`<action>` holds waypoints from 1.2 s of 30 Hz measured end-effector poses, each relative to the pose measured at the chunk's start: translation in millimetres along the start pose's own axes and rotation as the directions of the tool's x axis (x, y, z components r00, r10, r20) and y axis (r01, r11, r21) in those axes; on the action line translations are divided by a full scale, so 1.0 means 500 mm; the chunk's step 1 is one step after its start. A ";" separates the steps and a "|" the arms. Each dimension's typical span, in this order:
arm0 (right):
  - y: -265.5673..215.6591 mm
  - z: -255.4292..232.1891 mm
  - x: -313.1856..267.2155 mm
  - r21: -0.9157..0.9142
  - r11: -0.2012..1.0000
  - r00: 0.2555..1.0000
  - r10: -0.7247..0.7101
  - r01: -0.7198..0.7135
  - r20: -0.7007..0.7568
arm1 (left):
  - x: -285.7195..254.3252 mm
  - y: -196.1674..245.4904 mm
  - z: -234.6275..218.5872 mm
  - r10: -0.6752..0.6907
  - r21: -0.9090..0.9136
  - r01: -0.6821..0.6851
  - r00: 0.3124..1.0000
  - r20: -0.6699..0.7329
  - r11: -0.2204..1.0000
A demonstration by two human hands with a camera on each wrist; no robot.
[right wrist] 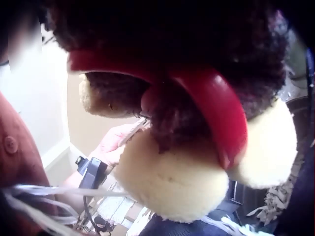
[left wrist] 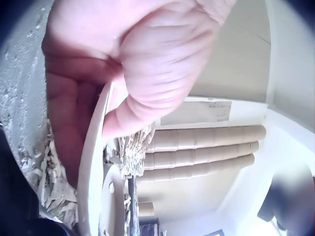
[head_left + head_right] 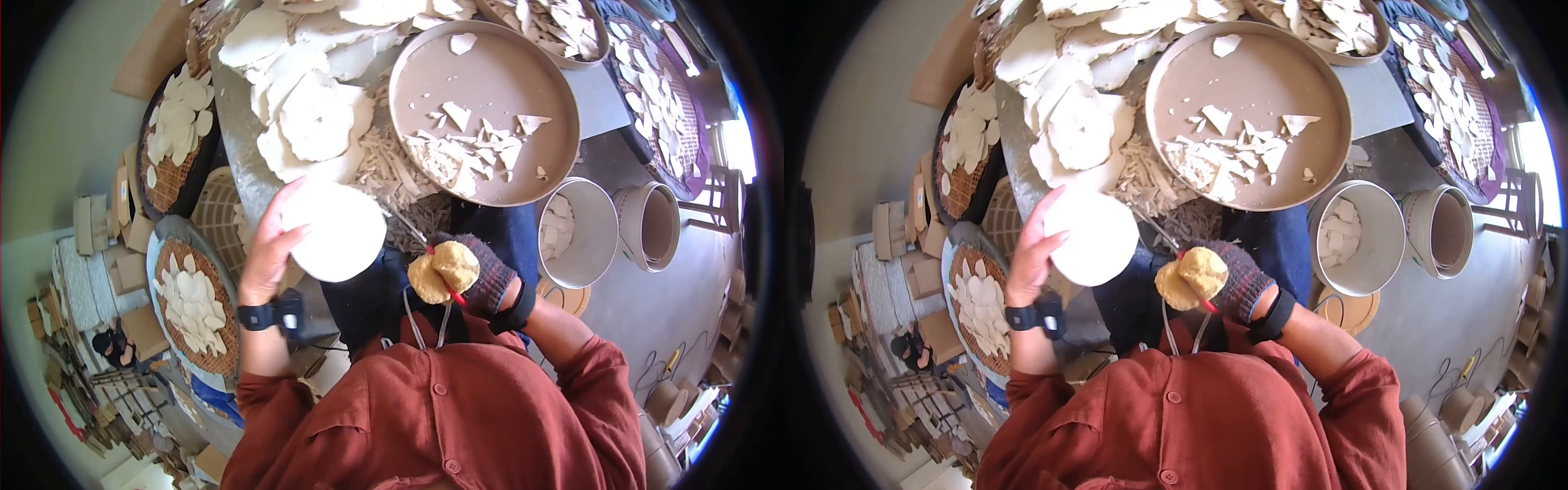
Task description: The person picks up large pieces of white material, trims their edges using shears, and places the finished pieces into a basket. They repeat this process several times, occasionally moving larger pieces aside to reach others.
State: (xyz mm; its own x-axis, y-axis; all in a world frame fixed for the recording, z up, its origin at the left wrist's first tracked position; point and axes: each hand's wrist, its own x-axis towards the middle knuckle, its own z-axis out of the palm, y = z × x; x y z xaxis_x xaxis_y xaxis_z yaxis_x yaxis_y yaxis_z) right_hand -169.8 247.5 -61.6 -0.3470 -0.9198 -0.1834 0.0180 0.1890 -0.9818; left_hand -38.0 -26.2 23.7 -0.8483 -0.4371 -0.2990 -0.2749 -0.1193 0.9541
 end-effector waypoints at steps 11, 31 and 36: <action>-0.084 -0.006 -0.054 -0.236 0.970 0.997 -0.044 0.057 0.060 | 0.194 0.108 0.150 0.238 0.252 -0.239 0.971 0.038 0.938; -0.073 -0.054 -0.120 -0.161 0.981 0.993 -0.117 0.112 -0.025 | 0.199 0.036 0.318 -0.120 0.439 -0.101 0.886 0.448 0.893; -0.038 -0.045 -0.110 -0.010 0.994 0.994 -0.112 0.112 0.006 | 0.168 0.036 0.185 -0.086 0.382 0.022 0.985 0.152 0.924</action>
State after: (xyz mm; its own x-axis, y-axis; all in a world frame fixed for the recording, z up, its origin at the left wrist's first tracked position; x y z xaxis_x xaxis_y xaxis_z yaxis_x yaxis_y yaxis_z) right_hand -172.0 302.3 -31.8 -0.3409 -0.9373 -0.0722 -0.0304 0.0877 -0.9957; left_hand -156.1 17.4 14.1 -0.8805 -0.2848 -0.3790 -0.4450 0.2206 0.8680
